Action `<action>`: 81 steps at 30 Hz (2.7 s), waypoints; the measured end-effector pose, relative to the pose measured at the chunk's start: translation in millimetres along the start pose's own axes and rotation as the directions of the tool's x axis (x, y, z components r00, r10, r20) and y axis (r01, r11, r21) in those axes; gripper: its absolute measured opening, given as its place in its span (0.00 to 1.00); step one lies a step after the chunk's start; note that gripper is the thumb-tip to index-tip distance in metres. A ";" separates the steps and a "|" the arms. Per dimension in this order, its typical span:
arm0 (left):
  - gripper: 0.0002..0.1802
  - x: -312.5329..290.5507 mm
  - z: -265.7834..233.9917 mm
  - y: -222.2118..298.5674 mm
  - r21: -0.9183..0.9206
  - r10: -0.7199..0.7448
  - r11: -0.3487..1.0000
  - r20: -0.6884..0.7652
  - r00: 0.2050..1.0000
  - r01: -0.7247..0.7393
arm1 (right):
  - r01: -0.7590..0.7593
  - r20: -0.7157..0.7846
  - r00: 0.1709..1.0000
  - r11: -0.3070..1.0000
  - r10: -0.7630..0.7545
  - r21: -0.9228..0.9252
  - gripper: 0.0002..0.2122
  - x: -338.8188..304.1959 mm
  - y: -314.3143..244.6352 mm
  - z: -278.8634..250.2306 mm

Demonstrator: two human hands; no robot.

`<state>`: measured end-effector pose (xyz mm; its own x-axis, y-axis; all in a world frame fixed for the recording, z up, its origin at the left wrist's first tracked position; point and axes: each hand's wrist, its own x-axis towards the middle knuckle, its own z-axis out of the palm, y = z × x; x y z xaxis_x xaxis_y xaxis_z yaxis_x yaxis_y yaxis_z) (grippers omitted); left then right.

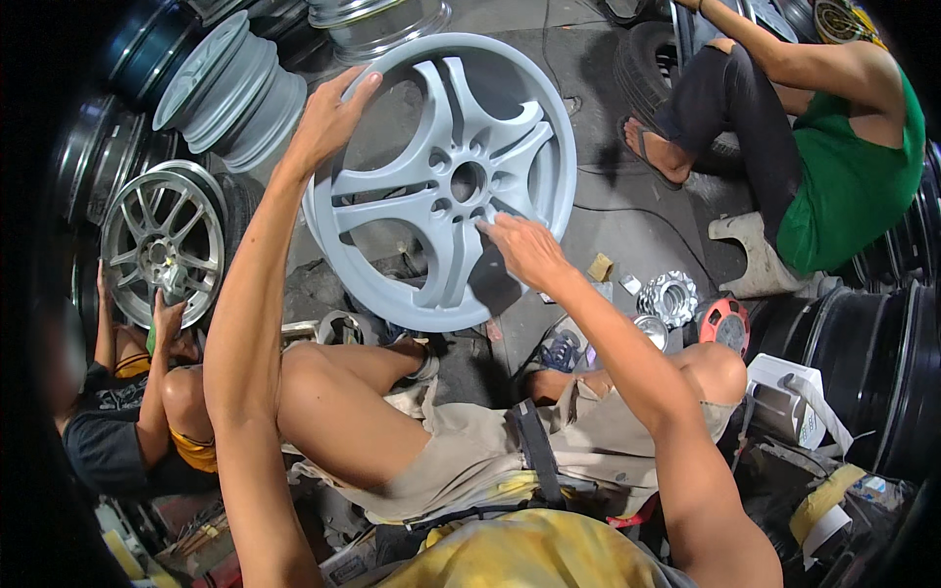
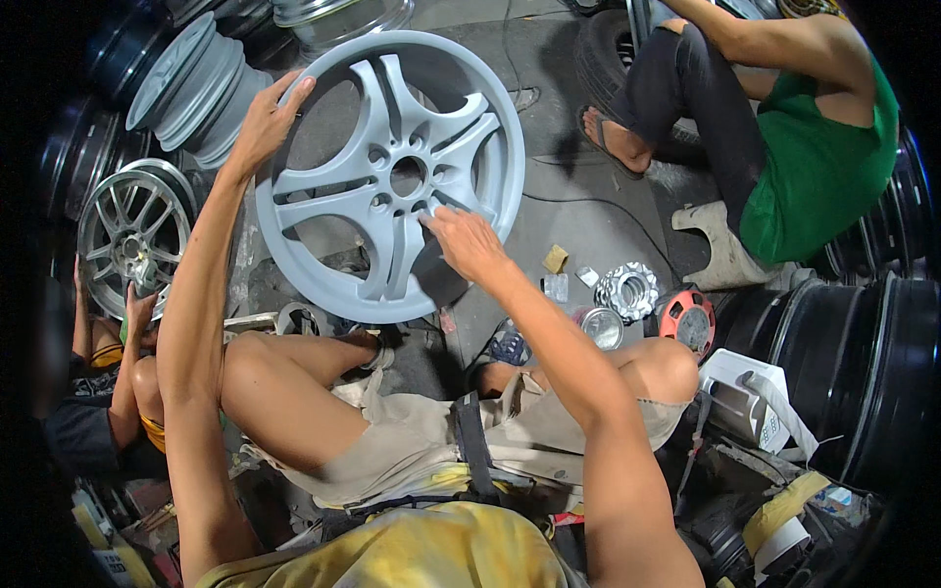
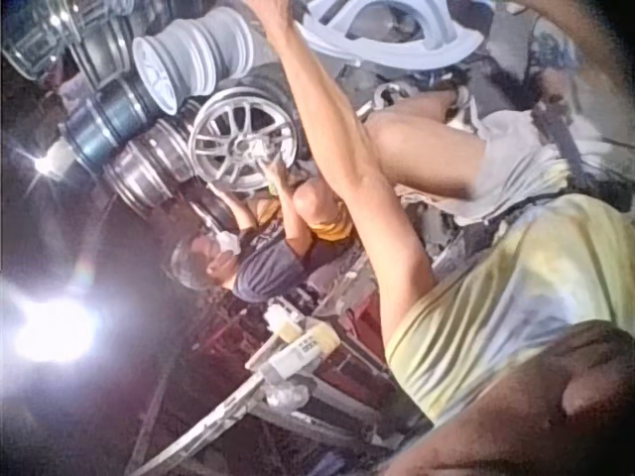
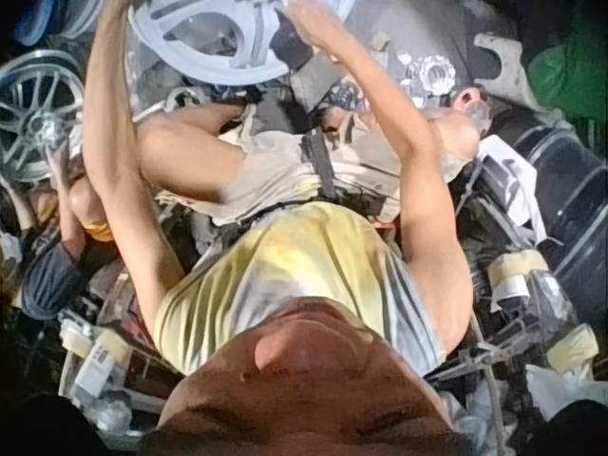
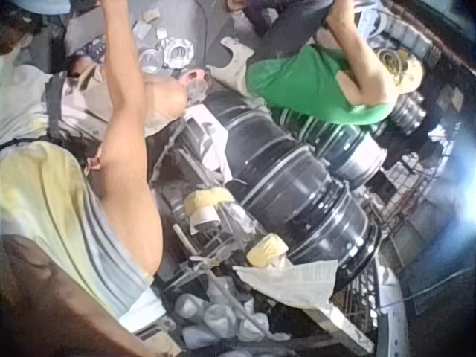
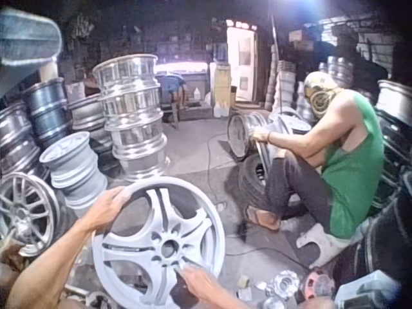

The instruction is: The person sits on the floor and uses a small tool to scrape or clean the surface of a silver wheel rim. They then apply masking tape to the rim's spokes and edges, carefully pressing it down. The person continues to scrape and clean the rim surface throughout the clip.

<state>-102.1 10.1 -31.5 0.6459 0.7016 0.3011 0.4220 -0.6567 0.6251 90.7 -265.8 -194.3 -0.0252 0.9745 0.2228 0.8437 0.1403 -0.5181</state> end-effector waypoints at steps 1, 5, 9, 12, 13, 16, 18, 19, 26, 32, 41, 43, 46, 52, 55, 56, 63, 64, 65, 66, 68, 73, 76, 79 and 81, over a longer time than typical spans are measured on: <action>0.28 1.9 2.8 10.6 0.033 0.003 0.999 -0.008 1.000 -0.003 | 0.002 -0.015 1.000 1.000 -0.002 -0.029 0.15 5.8 1.5 1.3; 0.27 4.5 12.3 26.7 0.041 0.041 0.998 -0.002 0.999 -0.040 | -0.049 0.106 0.993 0.999 0.050 -0.006 0.13 -8.8 -7.2 -14.7; 0.27 15.6 22.0 42.0 0.072 0.026 0.997 0.010 1.000 -0.027 | -0.110 0.362 0.924 0.992 0.126 -0.064 0.09 -60.4 31.4 -33.5; 0.26 26.7 23.4 47.7 0.082 -0.029 0.996 -0.007 1.000 0.029 | -0.264 0.207 0.943 0.964 0.261 -0.014 0.09 -79.5 29.5 -67.3; 0.26 28.2 25.4 50.0 0.073 -0.054 0.996 -0.005 0.999 0.055 | -0.322 0.209 0.927 0.946 0.313 0.013 0.09 -83.0 30.1 -74.7; 0.28 28.6 21.5 45.5 0.014 -0.092 0.996 -0.043 0.995 0.092 | -0.417 0.199 0.896 0.906 0.396 0.075 0.10 -83.2 25.3 -88.1; 0.30 14.1 16.4 32.8 0.023 0.018 1.000 -0.093 0.996 -0.016 | -0.403 0.175 0.905 0.913 0.387 0.068 0.11 -85.6 17.3 -91.3; 0.31 3.0 12.6 28.8 0.029 0.074 0.997 -0.109 0.991 -0.071 | -0.396 0.162 0.910 0.916 0.382 0.062 0.11 -87.1 18.8 -90.1; 0.47 -104.4 -19.6 39.4 0.460 -0.454 0.802 0.058 0.889 0.380 | -0.401 0.090 0.912 0.916 0.399 0.009 0.10 -93.1 37.7 -84.5; 0.41 -114.4 -34.6 -42.7 0.439 -0.425 0.793 -0.096 0.900 0.422 | -0.390 -0.051 0.917 0.917 0.395 0.084 0.11 -65.5 12.4 -107.9; 0.32 -91.4 -5.8 57.8 -0.568 -0.706 0.367 0.346 0.618 0.736 | -0.642 0.493 0.649 0.069 0.580 0.764 0.15 -55.6 30.4 -119.6; 0.27 -103.3 5.4 70.3 -0.642 -0.671 0.232 0.438 0.598 0.731 | -0.478 0.415 0.729 -0.031 0.545 0.878 0.14 -42.2 20.5 -123.2; 0.26 -128.6 44.9 106.9 -0.699 -0.625 0.150 0.481 0.615 0.699 | -0.224 0.248 0.720 -0.120 0.649 0.967 0.15 -29.2 33.9 -137.2; 0.21 -204.6 96.4 128.2 -0.658 -0.530 0.009 0.636 0.561 0.753 | -0.432 0.194 0.544 0.075 0.816 0.899 0.16 -50.0 34.6 -121.9; 0.22 -245.4 125.5 118.2 -0.650 -0.540 -0.156 0.687 0.487 0.744 | -0.560 0.185 0.538 0.185 0.823 0.807 0.17 -63.4 43.3 -104.2; 0.22 -255.2 131.1 116.1 -0.646 -0.545 -0.176 0.692 0.473 0.743 | -0.577 0.185 0.521 0.185 0.833 0.795 0.17 -66.9 41.8 -95.8; 0.26 -266.1 147.3 128.1 -0.654 -0.504 -0.244 0.716 0.483 0.716 | -0.668 0.009 0.504 0.383 0.864 0.638 0.19 -72.1 45.1 -91.7; 0.26 -269.5 152.2 129.1 -0.654 -0.493 -0.257 0.722 0.485 0.712 | -0.710 0.006 0.500 0.407 0.866 0.575 0.20 -69.1 47.6 -90.3; 0.26 -272.8 157.1 130.7 -0.653 -0.482 -0.271 0.728 0.488 0.707 | -0.748 0.001 0.498 0.429 0.867 0.507 0.20 -67.6 52.7 -87.9; 0.26 -272.2 166.0 132.9 -0.655 -0.458 -0.287 0.735 0.500 0.700 | -0.781 -0.017 0.496 0.454 0.868 0.429 0.21 -68.4 62.9 -90.7; 0.27 -282.5 186.1 136.3 -0.628 -0.418 -0.325 0.766 0.488 0.707 | -0.820 -0.039 0.476 0.459 0.879 0.343 0.23 -82.5 95.3 -76.7; 0.33 -315.4 198.5 126.1 -0.289 -0.267 -0.175 0.934 0.238 0.941 | -0.800 -0.033 0.594 0.594 0.804 0.085 0.21 -91.1 77.8 -76.2; 0.33 -283.0 176.4 135.1 -0.151 -0.172 0.396 0.957 0.235 0.906 | -0.667 -0.079 0.743 0.745 0.665 -0.007 0.17 -69.4 41.8 -95.7; 0.26 -213.9 121.7 132.8 -0.239 -0.098 0.898 0.710 0.697 0.370 | -0.606 0.093 0.787 0.735 0.610 0.303 0.13 -37.4 -29.5 -136.6; 0.24 -166.0 83.1 123.1 -0.221 -0.103 0.944 0.508 0.855 0.245 | -0.446 0.061 0.885 0.802 0.462 0.398 0.10 -29.6 -60.0 -143.9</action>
<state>-104.5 -210.1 -64.5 0.8322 0.5270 -0.1725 0.4157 -0.3870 0.8231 118.0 -328.3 -51.0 0.3345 0.9378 -0.0927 0.4740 -0.2525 -0.8435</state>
